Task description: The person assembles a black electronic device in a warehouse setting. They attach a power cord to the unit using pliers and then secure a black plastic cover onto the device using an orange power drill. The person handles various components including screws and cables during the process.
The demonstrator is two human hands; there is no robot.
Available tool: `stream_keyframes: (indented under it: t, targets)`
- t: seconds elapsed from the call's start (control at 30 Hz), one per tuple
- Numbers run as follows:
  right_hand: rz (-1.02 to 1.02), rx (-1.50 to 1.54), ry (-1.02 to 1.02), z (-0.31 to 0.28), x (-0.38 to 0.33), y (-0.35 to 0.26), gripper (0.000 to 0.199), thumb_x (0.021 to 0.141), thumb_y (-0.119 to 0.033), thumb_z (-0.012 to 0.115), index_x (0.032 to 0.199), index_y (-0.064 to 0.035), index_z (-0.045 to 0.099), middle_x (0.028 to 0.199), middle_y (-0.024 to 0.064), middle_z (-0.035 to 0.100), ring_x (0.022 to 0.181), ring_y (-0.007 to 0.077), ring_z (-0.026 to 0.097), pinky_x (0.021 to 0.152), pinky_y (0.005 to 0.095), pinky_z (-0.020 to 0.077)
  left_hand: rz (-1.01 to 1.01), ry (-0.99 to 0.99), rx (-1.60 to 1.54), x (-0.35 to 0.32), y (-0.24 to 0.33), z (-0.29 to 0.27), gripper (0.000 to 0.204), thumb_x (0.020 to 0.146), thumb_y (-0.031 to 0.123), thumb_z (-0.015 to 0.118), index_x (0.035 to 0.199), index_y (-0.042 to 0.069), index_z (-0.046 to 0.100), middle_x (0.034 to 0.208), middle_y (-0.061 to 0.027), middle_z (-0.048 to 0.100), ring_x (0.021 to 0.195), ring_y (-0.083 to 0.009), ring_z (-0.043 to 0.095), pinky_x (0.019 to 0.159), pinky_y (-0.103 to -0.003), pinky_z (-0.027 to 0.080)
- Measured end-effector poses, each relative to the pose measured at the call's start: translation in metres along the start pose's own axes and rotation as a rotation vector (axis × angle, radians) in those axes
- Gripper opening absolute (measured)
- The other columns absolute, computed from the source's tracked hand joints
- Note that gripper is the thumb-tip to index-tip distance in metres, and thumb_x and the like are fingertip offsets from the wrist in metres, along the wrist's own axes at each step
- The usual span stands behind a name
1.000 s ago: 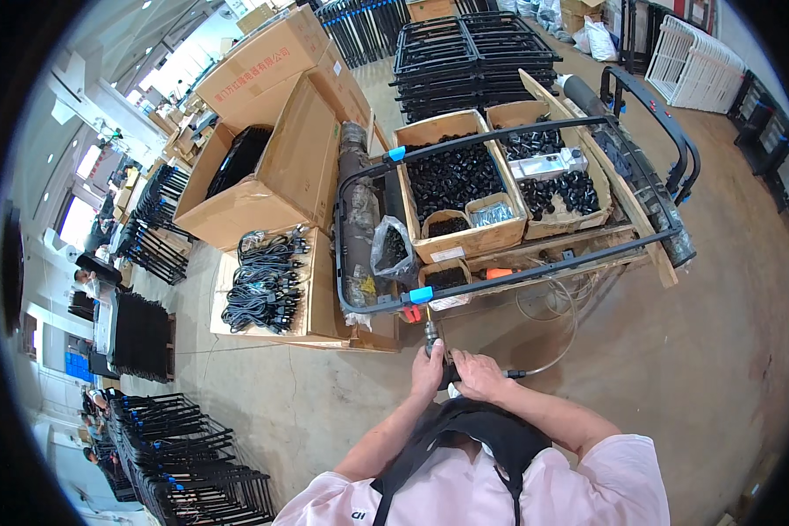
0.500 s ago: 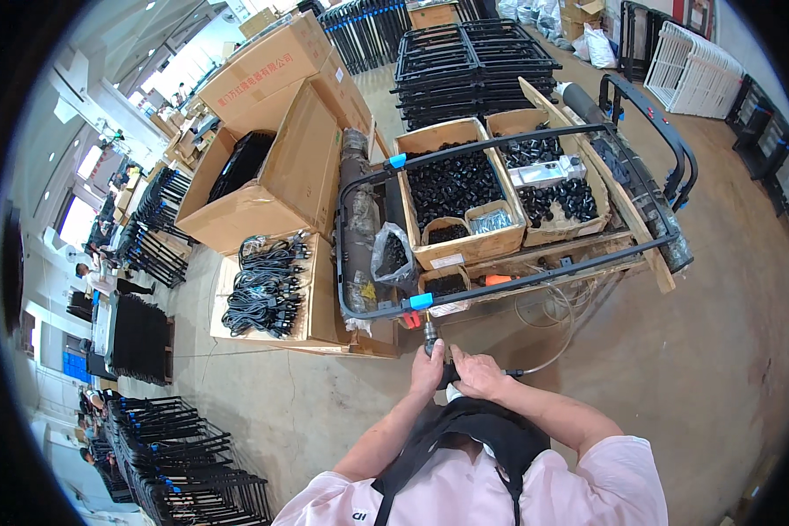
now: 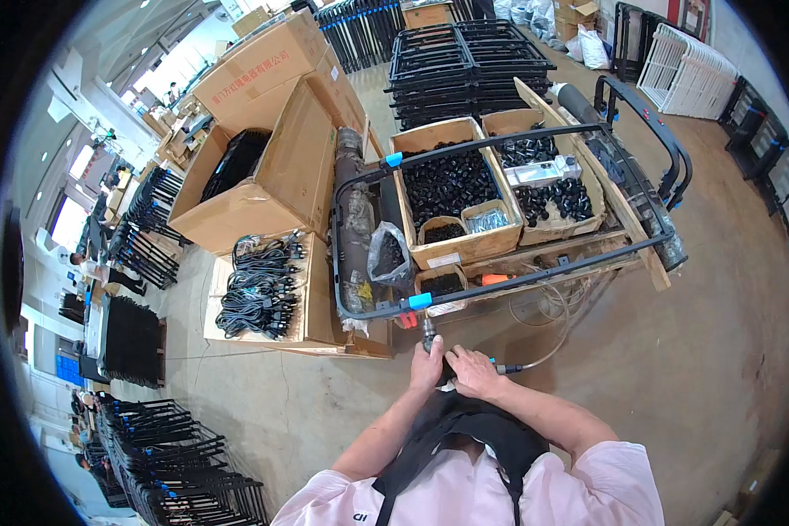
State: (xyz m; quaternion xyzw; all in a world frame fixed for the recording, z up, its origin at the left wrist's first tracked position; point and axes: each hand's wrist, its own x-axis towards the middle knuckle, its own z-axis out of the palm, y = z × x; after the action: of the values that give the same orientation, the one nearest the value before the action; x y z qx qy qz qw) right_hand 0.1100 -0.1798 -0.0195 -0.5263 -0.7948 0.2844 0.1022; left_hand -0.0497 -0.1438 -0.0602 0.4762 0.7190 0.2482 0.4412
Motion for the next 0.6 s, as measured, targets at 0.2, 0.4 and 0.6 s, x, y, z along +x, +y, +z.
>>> stream_keyframes:
  t: [0.2,0.4,0.6]
  targets:
    - [0.028,0.023,-0.013,-0.002,-0.005,-0.009,0.048,0.079,-0.015,0.080,0.118,0.0022,0.059,0.118,0.0228,0.059,0.110,0.0459,0.065,0.094,0.0558,0.0545,-0.032,-0.064,-0.101,0.001,-0.018,0.001,0.059,0.107,0.055,0.060,0.117,-0.003,0.064,0.103,-0.0172,0.071,0.095,-0.0273,0.067,0.087,-0.044,0.053]
    - [0.006,-0.004,0.001,0.005,-0.008,-0.008,0.050,0.078,-0.014,0.081,0.121,0.0026,0.060,0.119,0.0220,0.059,0.109,0.0447,0.066,0.091,0.0539,0.0558,-0.028,-0.102,-0.143,-0.001,-0.026,0.000,0.060,0.107,0.057,0.060,0.116,-0.002,0.063,0.103,-0.0153,0.070,0.096,-0.0233,0.065,0.086,-0.042,0.053]
    - [0.016,0.021,0.084,0.002,-0.013,-0.020,0.043,0.075,-0.007,0.072,0.117,-0.0006,0.062,0.114,0.0207,0.060,0.106,0.0419,0.066,0.091,0.0532,0.0537,-0.069,-0.165,-0.173,-0.010,-0.025,-0.008,0.057,0.109,0.056,0.059,0.114,-0.002,0.062,0.100,-0.0115,0.067,0.093,-0.0183,0.059,0.082,-0.039,0.052]
